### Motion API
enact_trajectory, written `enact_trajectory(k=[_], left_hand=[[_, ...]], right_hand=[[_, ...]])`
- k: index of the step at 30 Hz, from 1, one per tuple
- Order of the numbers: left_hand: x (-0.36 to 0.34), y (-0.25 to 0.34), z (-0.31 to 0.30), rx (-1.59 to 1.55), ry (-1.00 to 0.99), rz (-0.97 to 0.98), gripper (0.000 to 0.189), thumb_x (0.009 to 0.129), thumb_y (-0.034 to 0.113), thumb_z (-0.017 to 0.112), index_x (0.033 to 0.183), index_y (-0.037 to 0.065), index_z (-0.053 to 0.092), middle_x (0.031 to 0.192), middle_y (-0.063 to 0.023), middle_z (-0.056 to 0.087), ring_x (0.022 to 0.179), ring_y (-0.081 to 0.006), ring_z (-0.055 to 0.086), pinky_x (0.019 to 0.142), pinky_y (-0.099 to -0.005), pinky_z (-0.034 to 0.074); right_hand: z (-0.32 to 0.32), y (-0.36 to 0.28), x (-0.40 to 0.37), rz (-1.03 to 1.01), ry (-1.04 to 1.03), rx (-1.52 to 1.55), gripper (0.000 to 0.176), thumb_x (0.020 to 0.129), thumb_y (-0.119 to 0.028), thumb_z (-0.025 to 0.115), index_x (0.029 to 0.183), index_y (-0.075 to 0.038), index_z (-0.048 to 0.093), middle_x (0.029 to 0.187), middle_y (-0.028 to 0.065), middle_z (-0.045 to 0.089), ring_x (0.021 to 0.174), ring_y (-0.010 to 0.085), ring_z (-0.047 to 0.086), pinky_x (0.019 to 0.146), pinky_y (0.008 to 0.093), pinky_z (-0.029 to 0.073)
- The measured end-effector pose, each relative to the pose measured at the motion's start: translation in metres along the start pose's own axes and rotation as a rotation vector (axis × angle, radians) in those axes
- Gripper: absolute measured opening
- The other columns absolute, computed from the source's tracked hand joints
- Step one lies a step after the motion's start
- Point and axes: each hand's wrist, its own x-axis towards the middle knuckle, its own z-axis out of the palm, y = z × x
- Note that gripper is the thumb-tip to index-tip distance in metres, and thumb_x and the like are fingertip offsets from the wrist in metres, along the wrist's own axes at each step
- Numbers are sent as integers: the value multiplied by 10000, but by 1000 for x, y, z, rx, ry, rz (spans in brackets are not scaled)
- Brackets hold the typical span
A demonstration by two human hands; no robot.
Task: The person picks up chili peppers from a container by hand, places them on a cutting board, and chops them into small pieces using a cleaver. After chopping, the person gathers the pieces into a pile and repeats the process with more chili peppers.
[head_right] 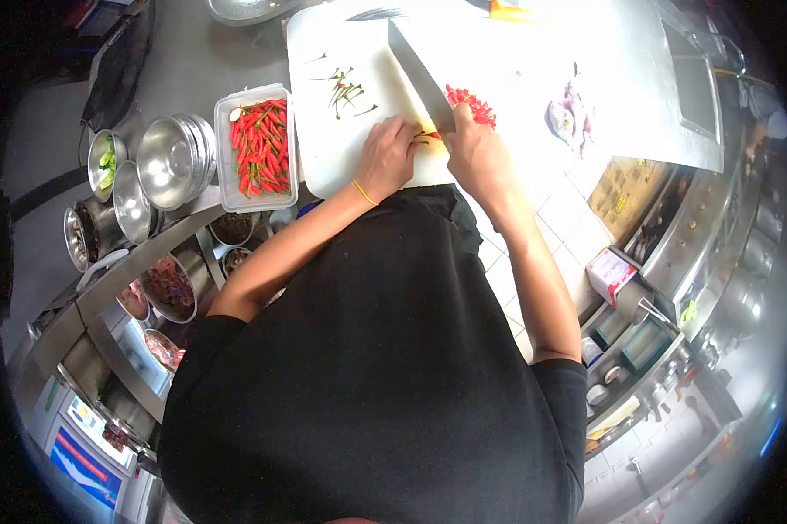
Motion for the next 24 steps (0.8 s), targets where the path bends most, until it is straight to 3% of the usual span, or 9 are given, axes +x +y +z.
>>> enact_trajectory(k=[7, 15, 24], left_hand=[[6, -3, 4, 30, -4, 57, 32, 744, 27, 587, 767, 35, 608, 763, -94, 529, 793, -255, 544, 690, -372, 399], [5, -6, 7, 87, -36, 62, 117, 673, 8, 595, 784, 44, 610, 785, -86, 535, 801, -251, 543, 703, -371, 397], [2, -7, 11, 89, -34, 63, 139, 645, 7, 611, 770, 63, 583, 797, -72, 530, 823, -238, 547, 701, -366, 385]], right_hand=[[3, -4, 1, -1, 22, 9, 242, 875, -44, 537, 1069, 44, 423, 758, 302, 609, 774, 473, 603, 665, 533, 455], [16, -5, 6, -9, 70, -10, 162, 891, -90, 517, 987, 6, 428, 730, 266, 620, 739, 434, 628, 638, 536, 466], [9, -9, 10, -33, 57, 16, 230, 850, -43, 565, 1009, 27, 414, 741, 294, 600, 766, 479, 593, 647, 526, 455]])
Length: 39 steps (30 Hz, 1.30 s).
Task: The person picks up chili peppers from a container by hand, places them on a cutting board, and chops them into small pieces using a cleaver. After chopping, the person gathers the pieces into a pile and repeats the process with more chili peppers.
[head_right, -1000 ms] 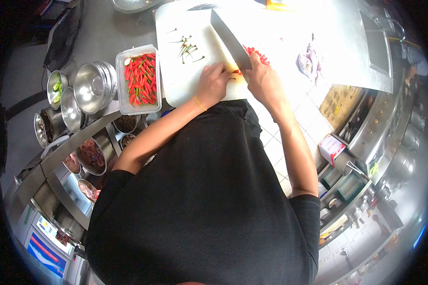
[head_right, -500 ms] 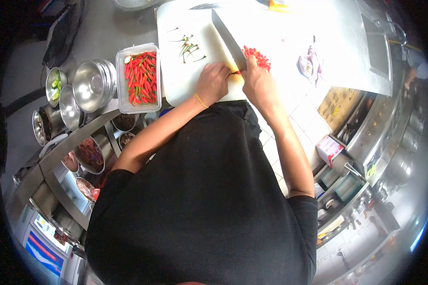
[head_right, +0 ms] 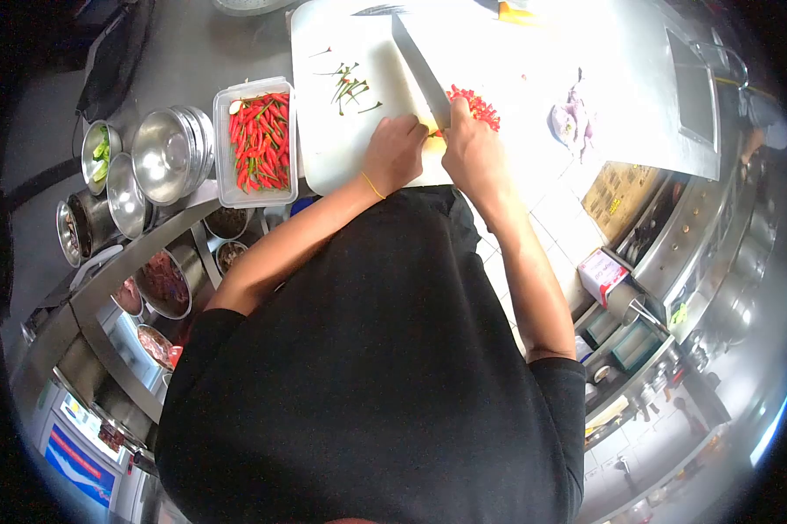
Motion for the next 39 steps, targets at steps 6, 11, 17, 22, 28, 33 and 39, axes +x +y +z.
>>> enact_trajectory(k=[6, 11, 17, 22, 28, 33, 39], left_hand=[[1, 2, -4, -5, -14, 3, 54, 755, 48, 588, 805, 43, 607, 766, -84, 530, 786, -265, 544, 662, -389, 389], [-1, 2, -3, -22, 5, -16, 59, 756, 40, 586, 807, 37, 615, 757, -82, 539, 780, -264, 555, 661, -382, 398], [8, -9, -11, 5, 23, -20, 78, 724, 5, 573, 774, 57, 602, 763, -93, 545, 784, -276, 564, 694, -405, 400], [28, -56, -45, 179, 120, -67, 81, 691, -3, 559, 733, 67, 569, 803, -89, 564, 819, -268, 569, 724, -400, 390], [22, -41, -103, 185, 354, -66, 120, 725, -33, 549, 785, 30, 632, 816, -108, 621, 792, -267, 587, 705, -389, 419], [-44, -36, -163, 62, 629, -511, 129, 807, -49, 578, 892, -8, 666, 834, -143, 659, 749, -310, 634, 681, -357, 494], [-117, -32, -200, 330, 567, -712, 133, 777, -22, 613, 900, -4, 659, 810, -160, 647, 729, -316, 629, 661, -366, 487]], right_hand=[[14, 6, 6, 6, 53, 49, 220, 851, -32, 562, 993, 40, 411, 768, 317, 595, 799, 483, 593, 666, 525, 457], [23, 6, 4, 36, 42, 61, 261, 851, -31, 558, 1056, 56, 422, 782, 317, 600, 796, 489, 595, 675, 530, 462], [19, 34, 18, -1, 79, 156, 329, 863, -60, 561, 1142, 69, 443, 733, 295, 605, 760, 470, 611, 626, 495, 477], [-9, 59, 23, -81, 86, 100, 366, 893, -88, 547, 1234, 8, 453, 643, 194, 605, 541, 272, 615, 522, 386, 477], [-79, 47, -4, 44, 21, 227, 279, 928, -134, 528, 1150, 29, 488, 553, 86, 541, 439, 151, 508, 445, 303, 415], [-48, 84, -25, -202, -269, 371, 199, 926, -121, 542, 1056, 26, 511, 536, 59, 520, 432, 123, 484, 417, 290, 391], [-30, 143, -1, -273, -373, 397, 290, 851, -36, 612, 1107, 73, 528, 545, 164, 517, 466, 213, 507, 493, 321, 424]])
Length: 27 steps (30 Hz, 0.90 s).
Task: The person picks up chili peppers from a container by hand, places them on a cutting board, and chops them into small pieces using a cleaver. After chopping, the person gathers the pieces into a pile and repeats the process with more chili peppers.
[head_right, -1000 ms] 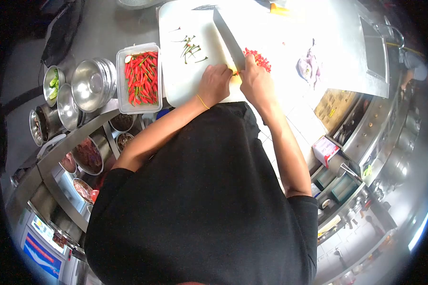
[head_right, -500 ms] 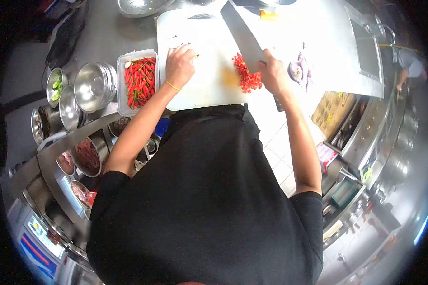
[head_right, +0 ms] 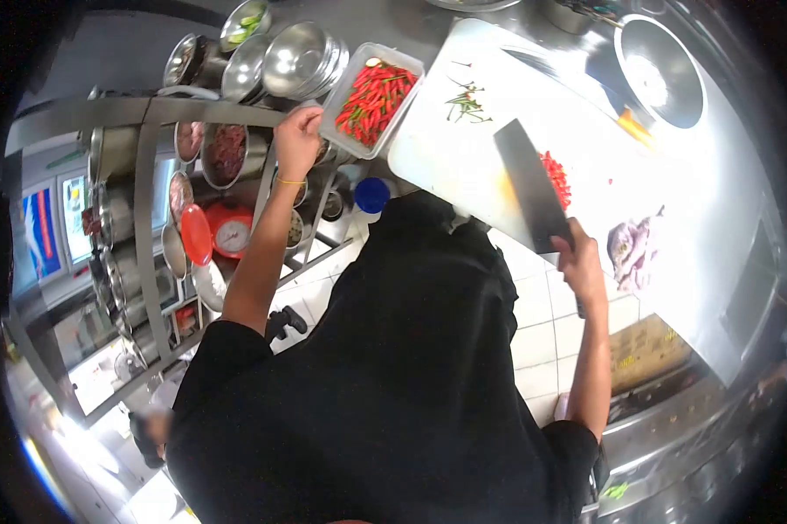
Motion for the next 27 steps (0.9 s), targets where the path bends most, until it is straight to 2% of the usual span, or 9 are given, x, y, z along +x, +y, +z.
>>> enact_trajectory(k=[2, 6, 9, 13, 14, 19, 24, 26, 27], left_hand=[[-3, -3, 1, 48, -96, 41, 140, 760, -17, 615, 891, 4, 659, 802, -160, 641, 732, -321, 628, 655, -376, 482], [17, 8, 34, 103, -243, 108, 130, 743, 27, 640, 867, 52, 672, 837, -137, 640, 779, -332, 624, 686, -407, 493], [25, 20, 66, 131, -354, 118, 96, 737, 71, 664, 832, 62, 669, 885, -129, 631, 794, -336, 618, 712, -424, 496], [30, 30, 82, 277, -550, 120, 126, 715, 149, 708, 801, 72, 657, 915, -130, 613, 816, -333, 620, 733, -433, 494], [30, 28, 84, 265, -554, 129, 126, 715, 149, 708, 801, 72, 657, 915, -130, 613, 816, -333, 620, 733, -433, 494], [29, 15, 84, 248, -570, 145, 152, 688, 118, 703, 806, 75, 618, 888, -126, 612, 811, -322, 623, 728, -433, 484], [32, 15, 75, 113, -546, 171, 117, 721, 69, 676, 814, 47, 608, 825, -115, 610, 725, -302, 622, 661, -413, 484], [36, 28, 66, -164, -477, -28, 92, 745, 50, 671, 811, 48, 607, 772, -115, 630, 648, -288, 620, 607, -383, 477], [36, 44, 65, -313, -459, 80, 87, 755, 52, 677, 812, 47, 613, 753, -115, 636, 625, -282, 618, 597, -370, 476]], right_hand=[[-15, -14, 7, 74, 20, -153, 246, 883, -69, 586, 1079, 69, 530, 517, 132, 521, 442, 189, 507, 474, 318, 421], [-21, -26, 11, -9, 56, -135, 205, 916, -113, 553, 1042, 47, 535, 497, 114, 511, 407, 147, 483, 428, 322, 397], [-9, -56, 0, 65, 90, -40, 155, 911, -85, 549, 1007, 36, 537, 504, 75, 520, 412, 113, 466, 416, 292, 383], [10, -58, -10, 106, 118, 21, 272, 902, -73, 560, 1150, 37, 541, 504, 60, 498, 406, 111, 453, 405, 286, 371], [14, -59, -13, 118, 131, 22, 295, 901, -76, 563, 1170, 40, 533, 508, 61, 500, 401, 113, 451, 398, 284, 368], [32, -60, -20, 192, 202, 56, 189, 924, -113, 528, 1013, 53, 521, 502, 54, 500, 377, 91, 437, 355, 259, 335], [54, -81, -17, 366, 264, 88, 210, 912, -118, 558, 1024, 55, 520, 518, 72, 526, 402, 113, 474, 389, 278, 371], [60, -85, -16, 411, 286, 96, 189, 912, -123, 558, 986, 47, 518, 521, 72, 525, 404, 113, 473, 388, 275, 370], [62, -83, -17, 410, 317, 93, 176, 913, -123, 554, 968, 39, 516, 521, 71, 521, 405, 113, 473, 388, 273, 371]])
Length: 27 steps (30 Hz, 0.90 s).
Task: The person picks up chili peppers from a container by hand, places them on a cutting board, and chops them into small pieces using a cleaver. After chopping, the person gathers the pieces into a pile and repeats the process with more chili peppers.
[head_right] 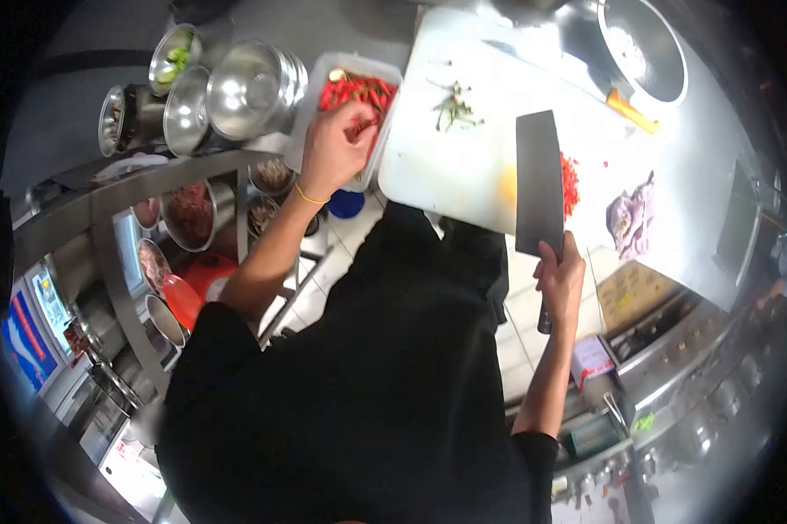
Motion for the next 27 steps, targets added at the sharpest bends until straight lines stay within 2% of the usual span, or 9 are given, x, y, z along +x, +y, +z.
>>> enact_trajectory(k=[3, 6, 9, 13, 17, 19, 20, 24, 27], left_hand=[[-13, 46, 38, -88, -128, 296, 76, 746, 50, 659, 812, 43, 622, 766, -114, 627, 713, -279, 623, 645, -392, 468], [-30, 51, 102, 228, -444, 388, 76, 728, 82, 636, 800, 106, 629, 825, -34, 579, 865, -205, 587, 811, -382, 397], [-34, 50, 117, 107, -262, 348, 110, 709, 73, 667, 815, 82, 636, 812, -73, 582, 828, -235, 596, 777, -387, 426], [4, 22, 48, 41, 232, 116, 86, 747, 50, 657, 832, 62, 649, 792, -120, 621, 760, -294, 621, 665, -386, 481], [52, -40, 20, 301, -210, -292, 167, 713, 175, 640, 711, 13, 683, 783, -196, 658, 728, -379, 632, 684, -458, 495], [68, -50, 26, 309, -179, -313, 217, 693, 197, 618, 728, -6, 688, 774, -251, 648, 760, -405, 640, 719, -452, 505], [76, -46, 25, 338, -332, -355, 266, 697, 212, 599, 756, -33, 685, 827, -285, 641, 831, -409, 647, 769, -441, 508], [83, -42, 33, 427, -320, -413, 307, 712, 203, 582, 811, -74, 673, 907, -293, 643, 910, -404, 643, 821, -424, 501], [82, -45, 27, 187, -324, -432, 303, 707, 206, 640, 771, -89, 660, 810, -224, 678, 758, -287, 662, 742, -370, 513]], right_hand=[[1, -1, -7, 25, -3, 16, 149, 920, -131, 538, 894, 9, 495, 518, 53, 509, 402, 100, 472, 375, 263, 371], [-4, -1, -1, 18, 4, 10, 141, 924, -130, 530, 918, 9, 508, 518, 51, 512, 389, 97, 462, 363, 258, 362], [-18, -5, 5, -36, -12, -4, 142, 927, -130, 527, 938, 11, 516, 513, 53, 510, 377, 98, 450, 355, 258, 349], [-30, -7, -2, -92, -5, -54, 165, 931, -117, 526, 976, 42, 522, 501, 60, 513, 381, 103, 452, 370, 262, 342], [-32, 10, -3, -133, 21, 19, 243, 927, -111, 535, 1073, 82, 511, 499, 46, 501, 382, 75, 436, 354, 242, 324], [-35, 11, -2, -141, 18, 27, 339, 915, -102, 543, 1168, 117, 489, 503, 52, 509, 383, 78, 441, 361, 246, 337], [-37, 11, -2, -142, 17, 38, 346, 914, -101, 542, 1175, 119, 486, 502, 53, 509, 382, 81, 441, 362, 248, 339], [-41, 21, 4, -162, -23, 37, 335, 912, -104, 543, 1170, 104, 497, 504, 52, 507, 383, 85, 441, 366, 250, 342], [-46, 20, 3, -173, -25, 81, 199, 914, -105, 548, 1021, 61, 519, 519, 76, 528, 398, 112, 472, 385, 278, 368]])
